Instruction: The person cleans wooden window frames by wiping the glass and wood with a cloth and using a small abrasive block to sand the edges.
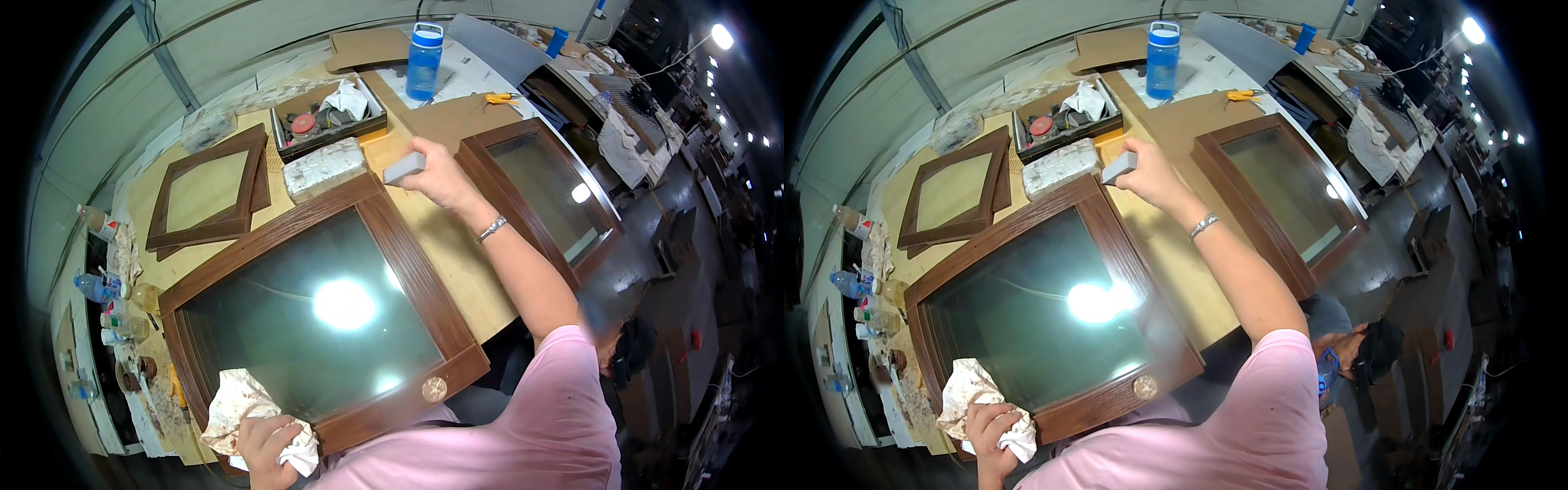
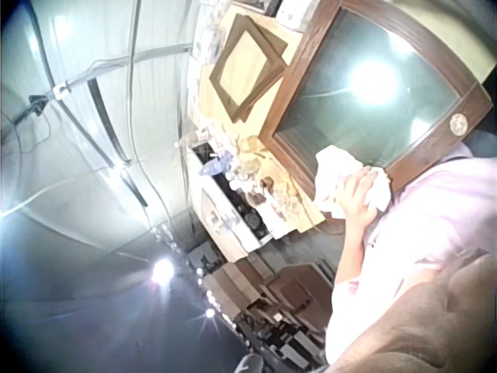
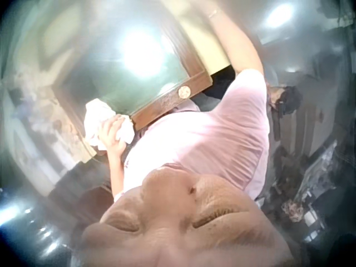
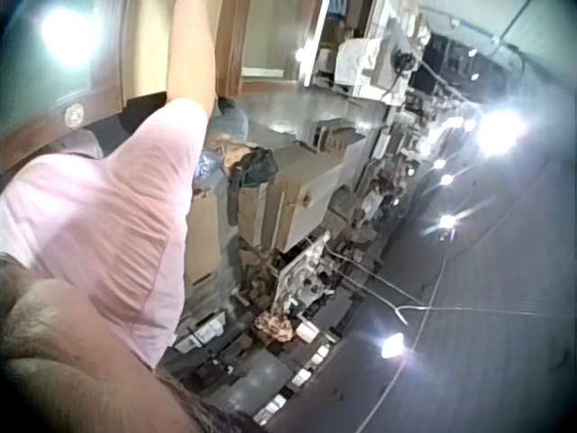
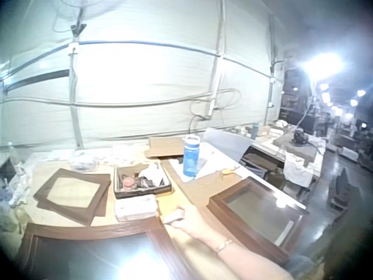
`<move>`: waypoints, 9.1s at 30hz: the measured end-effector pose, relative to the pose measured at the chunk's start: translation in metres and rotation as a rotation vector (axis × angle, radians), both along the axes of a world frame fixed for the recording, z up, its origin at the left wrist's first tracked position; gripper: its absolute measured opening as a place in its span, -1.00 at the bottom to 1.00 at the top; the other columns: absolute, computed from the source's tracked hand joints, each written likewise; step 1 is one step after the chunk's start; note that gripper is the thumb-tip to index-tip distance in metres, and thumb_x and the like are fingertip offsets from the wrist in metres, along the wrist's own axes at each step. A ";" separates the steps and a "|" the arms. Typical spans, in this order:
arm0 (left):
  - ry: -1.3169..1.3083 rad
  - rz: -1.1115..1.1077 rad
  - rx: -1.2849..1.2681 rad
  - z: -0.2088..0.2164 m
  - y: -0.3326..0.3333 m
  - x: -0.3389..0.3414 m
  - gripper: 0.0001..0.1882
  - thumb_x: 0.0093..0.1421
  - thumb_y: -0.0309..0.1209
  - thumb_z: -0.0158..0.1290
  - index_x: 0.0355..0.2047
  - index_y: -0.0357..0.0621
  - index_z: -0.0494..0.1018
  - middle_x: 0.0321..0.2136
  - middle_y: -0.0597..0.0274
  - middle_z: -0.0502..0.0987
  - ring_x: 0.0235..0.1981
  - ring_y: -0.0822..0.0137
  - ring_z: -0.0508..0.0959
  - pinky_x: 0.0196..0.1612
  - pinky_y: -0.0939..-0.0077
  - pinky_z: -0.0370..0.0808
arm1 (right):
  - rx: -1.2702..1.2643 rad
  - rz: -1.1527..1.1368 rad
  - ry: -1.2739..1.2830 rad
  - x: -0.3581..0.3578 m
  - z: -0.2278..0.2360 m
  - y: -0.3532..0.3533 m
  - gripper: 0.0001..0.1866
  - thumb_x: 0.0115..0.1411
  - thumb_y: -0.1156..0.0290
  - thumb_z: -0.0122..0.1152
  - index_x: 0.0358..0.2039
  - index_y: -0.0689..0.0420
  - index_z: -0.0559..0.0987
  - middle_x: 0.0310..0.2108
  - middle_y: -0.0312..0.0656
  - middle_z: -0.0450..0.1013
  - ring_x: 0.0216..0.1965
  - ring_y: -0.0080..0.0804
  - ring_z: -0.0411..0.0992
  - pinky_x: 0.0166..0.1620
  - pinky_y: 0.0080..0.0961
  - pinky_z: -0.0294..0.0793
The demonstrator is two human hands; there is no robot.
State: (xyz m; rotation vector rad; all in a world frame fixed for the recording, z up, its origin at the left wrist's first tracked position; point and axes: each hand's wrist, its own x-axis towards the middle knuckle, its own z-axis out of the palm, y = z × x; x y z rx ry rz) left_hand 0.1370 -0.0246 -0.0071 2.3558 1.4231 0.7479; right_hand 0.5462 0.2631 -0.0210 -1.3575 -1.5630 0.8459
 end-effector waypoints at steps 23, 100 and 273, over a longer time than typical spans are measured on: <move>0.096 0.008 0.040 -0.002 0.003 0.012 -0.68 -0.15 -0.33 0.12 -0.31 -0.07 0.59 -0.30 0.20 0.58 -0.34 0.06 0.41 -0.28 0.21 0.34 | 0.010 0.172 0.263 -0.015 -0.016 0.036 -0.62 -0.12 0.53 0.32 -0.23 0.24 0.46 -0.39 -0.22 0.47 -0.35 -0.48 0.45 -0.27 -0.49 0.47; -0.427 -0.431 0.035 0.083 0.122 0.058 -0.55 -0.04 -0.47 0.23 -0.07 -0.27 0.57 -0.12 0.01 0.57 -0.10 0.15 0.58 -0.04 0.35 0.51 | 0.382 0.074 0.290 -0.124 -0.013 -0.295 -0.54 0.01 0.46 0.53 -0.06 0.12 0.56 -0.21 -0.15 0.61 -0.28 -0.31 0.64 -0.23 -0.46 0.61; -0.383 -0.108 0.130 -0.050 -0.039 -0.116 -0.75 0.08 -0.25 0.25 -0.27 -0.09 0.59 -0.23 0.32 0.55 -0.11 0.24 0.49 0.00 0.30 0.47 | 0.723 0.516 -0.855 -0.404 -0.006 -0.074 -0.56 0.04 0.46 0.14 0.00 0.09 0.54 0.07 -0.18 0.42 0.12 -0.09 0.34 0.16 -0.13 0.27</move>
